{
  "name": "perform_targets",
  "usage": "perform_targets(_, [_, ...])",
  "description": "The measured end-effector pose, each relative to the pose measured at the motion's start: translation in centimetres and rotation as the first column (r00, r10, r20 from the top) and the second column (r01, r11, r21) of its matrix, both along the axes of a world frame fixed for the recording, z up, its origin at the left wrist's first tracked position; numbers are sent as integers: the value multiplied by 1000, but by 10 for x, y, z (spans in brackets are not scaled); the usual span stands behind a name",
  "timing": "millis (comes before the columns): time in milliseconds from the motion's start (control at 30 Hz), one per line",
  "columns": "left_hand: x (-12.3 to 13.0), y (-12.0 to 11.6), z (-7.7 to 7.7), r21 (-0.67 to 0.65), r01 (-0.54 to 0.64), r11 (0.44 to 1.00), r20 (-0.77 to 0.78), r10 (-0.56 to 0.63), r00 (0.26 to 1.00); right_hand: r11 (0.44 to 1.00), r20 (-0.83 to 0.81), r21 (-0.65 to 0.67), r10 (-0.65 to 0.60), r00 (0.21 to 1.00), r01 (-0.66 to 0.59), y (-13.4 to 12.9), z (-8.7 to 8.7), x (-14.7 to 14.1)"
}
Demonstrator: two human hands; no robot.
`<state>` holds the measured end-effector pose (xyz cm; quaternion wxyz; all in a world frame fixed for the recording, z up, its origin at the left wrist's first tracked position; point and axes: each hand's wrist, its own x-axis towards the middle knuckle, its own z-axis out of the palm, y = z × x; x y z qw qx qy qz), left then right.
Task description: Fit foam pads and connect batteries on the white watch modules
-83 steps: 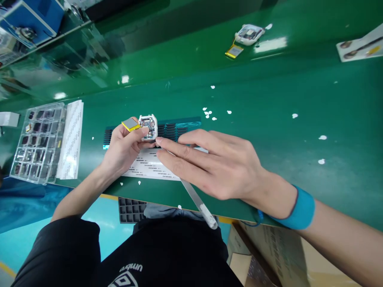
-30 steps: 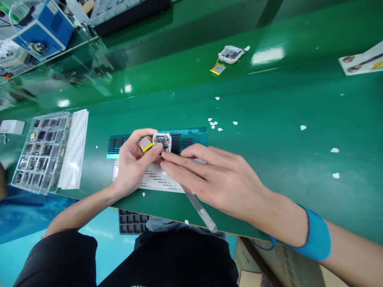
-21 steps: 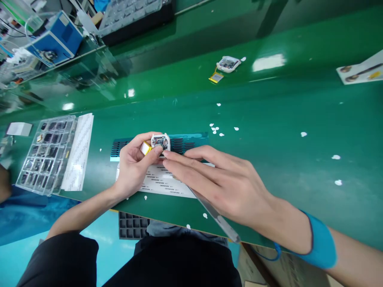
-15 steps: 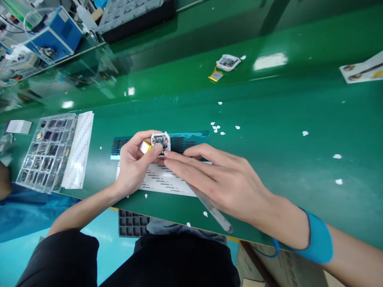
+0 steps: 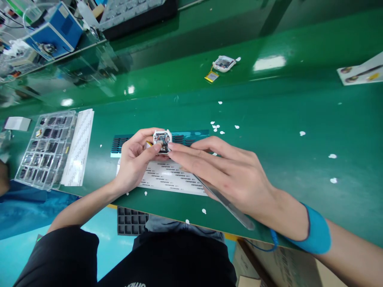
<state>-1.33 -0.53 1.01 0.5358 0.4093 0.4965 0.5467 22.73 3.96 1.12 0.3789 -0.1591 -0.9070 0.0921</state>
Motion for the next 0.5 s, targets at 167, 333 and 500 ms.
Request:
perform_targets(167, [-2,2,0,52,-30,998,-35,32,999,988,-5,152,-39,999,39,3,0,0])
perform_targets(333, [-15,20,5,159,-58,986,-159,84,984,972,36,234,-39,999,30,2,8,-5])
perform_targets(500, [-79,114,17,318,-73,945,-559,249,791,956,47,294,-7,999,-7,7,8,-6])
